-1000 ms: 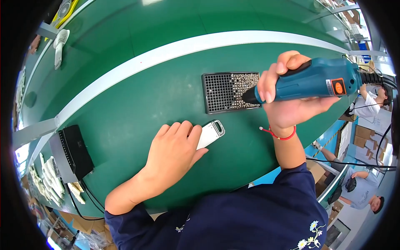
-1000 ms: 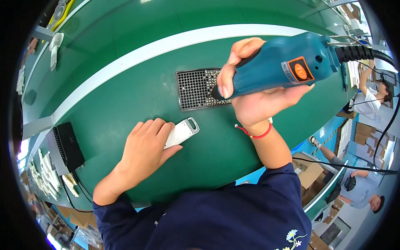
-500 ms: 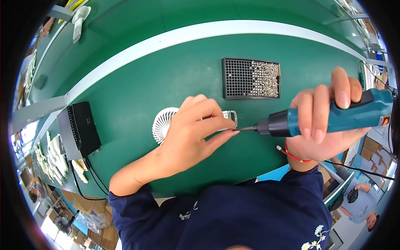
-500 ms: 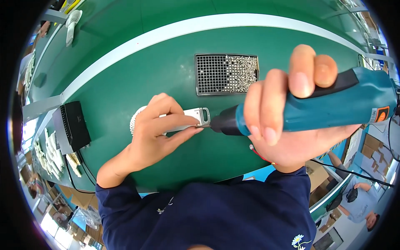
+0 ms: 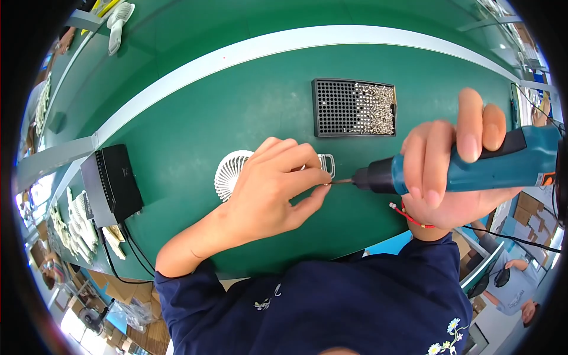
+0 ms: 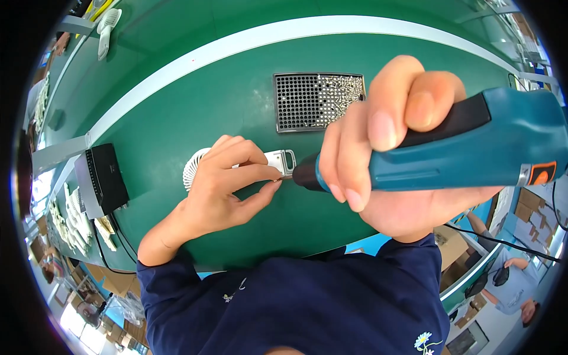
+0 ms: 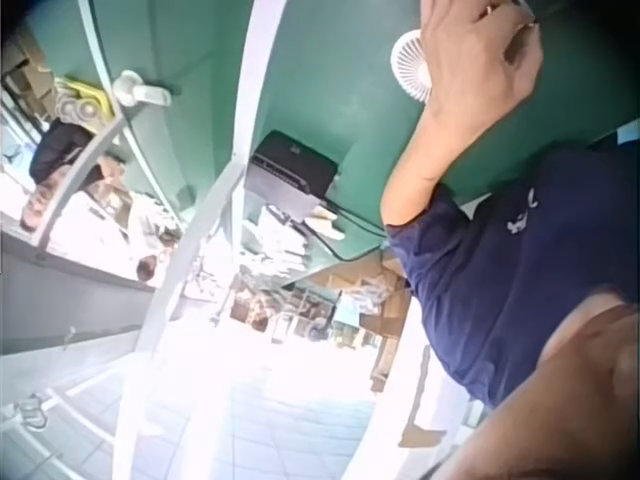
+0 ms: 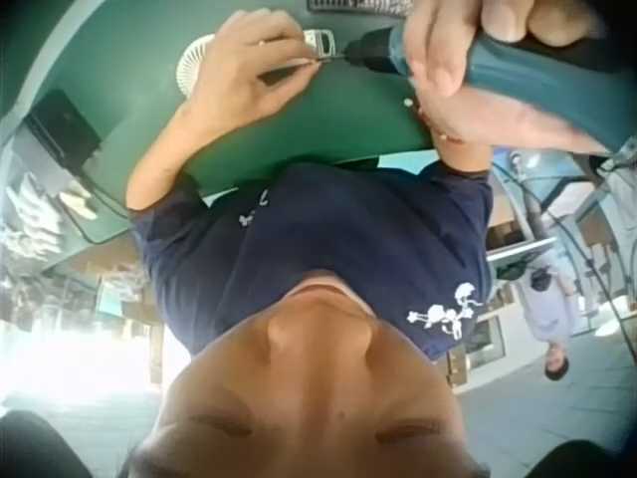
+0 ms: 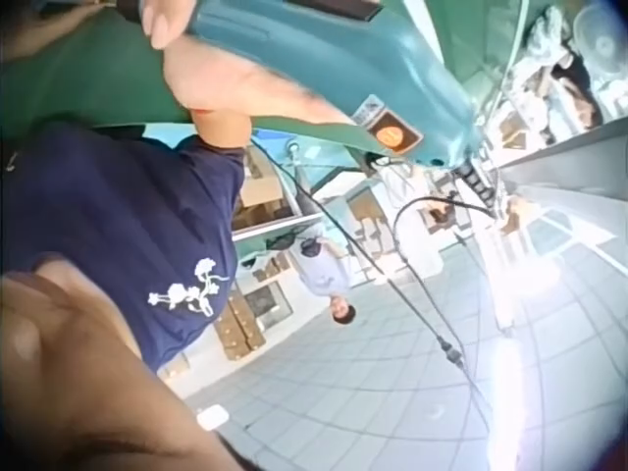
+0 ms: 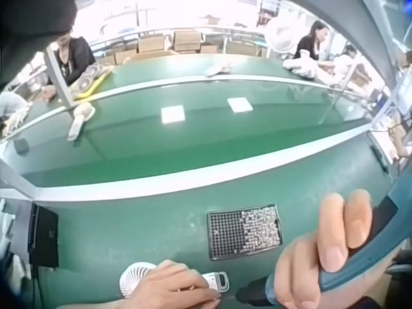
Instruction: Assemble small handheld electric fans using an electric screwdriver on a factory production line.
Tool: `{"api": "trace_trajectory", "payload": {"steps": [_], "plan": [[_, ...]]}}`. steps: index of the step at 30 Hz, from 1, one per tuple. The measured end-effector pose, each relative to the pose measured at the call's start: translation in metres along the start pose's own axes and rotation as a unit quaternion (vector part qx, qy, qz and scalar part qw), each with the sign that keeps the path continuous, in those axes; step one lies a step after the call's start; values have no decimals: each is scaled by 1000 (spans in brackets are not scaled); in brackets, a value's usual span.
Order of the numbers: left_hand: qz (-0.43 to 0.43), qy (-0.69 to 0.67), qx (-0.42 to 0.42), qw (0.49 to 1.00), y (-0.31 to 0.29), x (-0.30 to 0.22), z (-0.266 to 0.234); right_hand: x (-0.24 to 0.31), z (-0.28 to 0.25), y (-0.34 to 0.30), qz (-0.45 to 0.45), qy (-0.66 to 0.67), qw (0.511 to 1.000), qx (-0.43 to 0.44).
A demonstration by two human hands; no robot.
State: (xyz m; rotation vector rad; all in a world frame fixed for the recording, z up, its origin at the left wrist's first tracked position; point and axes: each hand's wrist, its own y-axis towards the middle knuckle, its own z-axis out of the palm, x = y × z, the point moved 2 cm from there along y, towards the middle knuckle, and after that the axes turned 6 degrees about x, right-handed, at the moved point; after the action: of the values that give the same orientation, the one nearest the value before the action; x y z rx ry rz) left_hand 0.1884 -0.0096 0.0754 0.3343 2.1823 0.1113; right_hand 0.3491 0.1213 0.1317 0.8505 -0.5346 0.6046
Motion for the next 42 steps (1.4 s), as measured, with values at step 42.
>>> {"api": "trace_trajectory", "payload": {"steps": [42], "plan": [[-7,-37,31,999,-3,11,6,-21,10,-4,33,17,999,5]]}}
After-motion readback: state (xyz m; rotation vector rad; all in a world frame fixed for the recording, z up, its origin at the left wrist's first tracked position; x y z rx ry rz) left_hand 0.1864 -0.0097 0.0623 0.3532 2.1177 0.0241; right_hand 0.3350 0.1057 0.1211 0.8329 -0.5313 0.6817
